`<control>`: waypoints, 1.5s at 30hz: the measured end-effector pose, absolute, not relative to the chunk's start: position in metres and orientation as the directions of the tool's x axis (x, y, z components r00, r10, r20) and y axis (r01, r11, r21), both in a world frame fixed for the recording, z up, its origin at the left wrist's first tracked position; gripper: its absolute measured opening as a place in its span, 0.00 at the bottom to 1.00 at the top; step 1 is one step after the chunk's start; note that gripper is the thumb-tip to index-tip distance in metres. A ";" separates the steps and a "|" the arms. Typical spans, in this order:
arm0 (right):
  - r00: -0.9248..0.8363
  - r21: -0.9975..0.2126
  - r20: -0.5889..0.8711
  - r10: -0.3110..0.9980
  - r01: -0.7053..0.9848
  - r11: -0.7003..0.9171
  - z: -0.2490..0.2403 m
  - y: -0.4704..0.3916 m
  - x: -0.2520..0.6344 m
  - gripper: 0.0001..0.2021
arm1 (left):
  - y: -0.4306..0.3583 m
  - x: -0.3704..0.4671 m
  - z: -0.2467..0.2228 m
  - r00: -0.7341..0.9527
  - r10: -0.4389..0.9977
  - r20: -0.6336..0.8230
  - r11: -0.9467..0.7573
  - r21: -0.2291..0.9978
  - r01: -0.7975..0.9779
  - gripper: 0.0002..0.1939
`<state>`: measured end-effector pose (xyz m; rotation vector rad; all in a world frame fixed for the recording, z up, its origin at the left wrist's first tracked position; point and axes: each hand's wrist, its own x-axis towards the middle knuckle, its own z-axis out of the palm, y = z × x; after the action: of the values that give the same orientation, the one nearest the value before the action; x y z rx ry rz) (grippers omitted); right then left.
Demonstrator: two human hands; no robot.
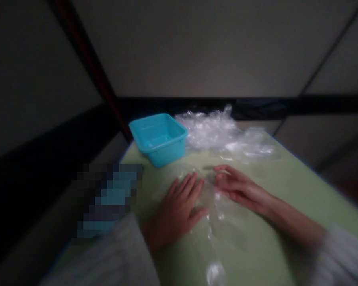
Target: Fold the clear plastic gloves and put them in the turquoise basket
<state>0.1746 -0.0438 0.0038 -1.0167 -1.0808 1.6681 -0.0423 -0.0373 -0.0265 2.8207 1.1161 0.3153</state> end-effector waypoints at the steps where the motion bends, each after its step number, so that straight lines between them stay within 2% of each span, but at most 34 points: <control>1: -0.280 -0.947 -0.156 0.947 -0.230 -0.224 0.005 -0.044 0.175 0.20 | -0.037 -0.042 -0.026 0.711 0.685 0.158 -0.728 0.165 0.665 0.34; 3: -0.280 -0.951 -0.121 0.952 -0.243 -0.192 0.008 -0.044 0.177 0.20 | -0.037 -0.042 -0.025 0.711 0.688 0.147 -0.726 0.174 0.666 0.34; 7: -0.237 -0.916 -0.065 0.969 -0.370 -0.152 0.012 -0.043 0.182 0.19 | -0.037 -0.043 -0.025 0.717 0.686 0.125 -0.725 0.197 0.660 0.34; 9: -0.186 -0.924 -0.031 0.982 -0.368 -0.099 0.013 -0.042 0.186 0.17 | -0.038 -0.044 -0.024 0.720 0.684 0.115 -0.725 0.208 0.656 0.34; 11: -0.139 -0.966 0.028 0.990 -0.259 -0.009 0.014 -0.039 0.190 0.13 | -0.038 -0.045 -0.023 0.722 0.683 0.107 -0.725 0.215 0.654 0.33; 14: -0.141 -0.987 0.139 0.980 0.063 0.149 0.014 -0.038 0.192 0.07 | -0.038 -0.045 -0.019 0.718 0.686 0.118 -0.723 0.228 0.652 0.31; 18: -0.261 -0.866 0.174 0.949 0.418 0.274 0.010 -0.040 0.193 0.05 | -0.038 -0.044 -0.014 0.693 0.699 0.178 -0.712 0.266 0.650 0.20; 21: -0.354 -0.806 0.124 0.927 0.509 0.302 0.003 -0.040 0.196 0.03 | -0.038 -0.042 -0.013 0.655 0.720 0.228 -0.692 0.301 0.656 0.16; 24: -0.418 -0.870 0.042 0.908 0.432 0.239 -0.005 -0.039 0.198 0.04 | -0.037 -0.041 -0.015 0.631 0.729 0.266 -0.684 0.313 0.659 0.17; 27: -0.498 -0.947 -0.056 0.865 0.301 0.113 -0.005 -0.039 0.198 0.10 | -0.036 -0.041 -0.019 0.628 0.724 0.286 -0.690 0.310 0.654 0.18; 31: -0.555 -0.976 -0.115 0.824 0.219 0.012 0.002 -0.042 0.195 0.17 | -0.036 -0.042 -0.023 0.641 0.719 0.269 -0.695 0.283 0.661 0.22; 39: -0.553 -0.992 -0.023 0.833 0.116 0.049 0.002 -0.048 0.188 0.22 | -0.037 -0.042 -0.025 0.687 0.696 0.211 -0.718 0.244 0.652 0.24; 41: -0.470 -0.982 0.021 0.882 0.157 0.107 0.004 -0.047 0.186 0.21 | -0.037 -0.043 -0.025 0.691 0.690 0.215 -0.723 0.244 0.646 0.23; 45: -0.249 -0.933 0.188 0.950 0.256 0.251 0.014 -0.045 0.190 0.13 | -0.038 -0.042 -0.018 0.700 0.686 0.200 -0.726 0.260 0.637 0.19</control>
<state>0.1901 -0.0448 0.0142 -1.1263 -1.6860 1.0436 -0.0419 -0.0380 -0.0182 2.7364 1.0742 0.4255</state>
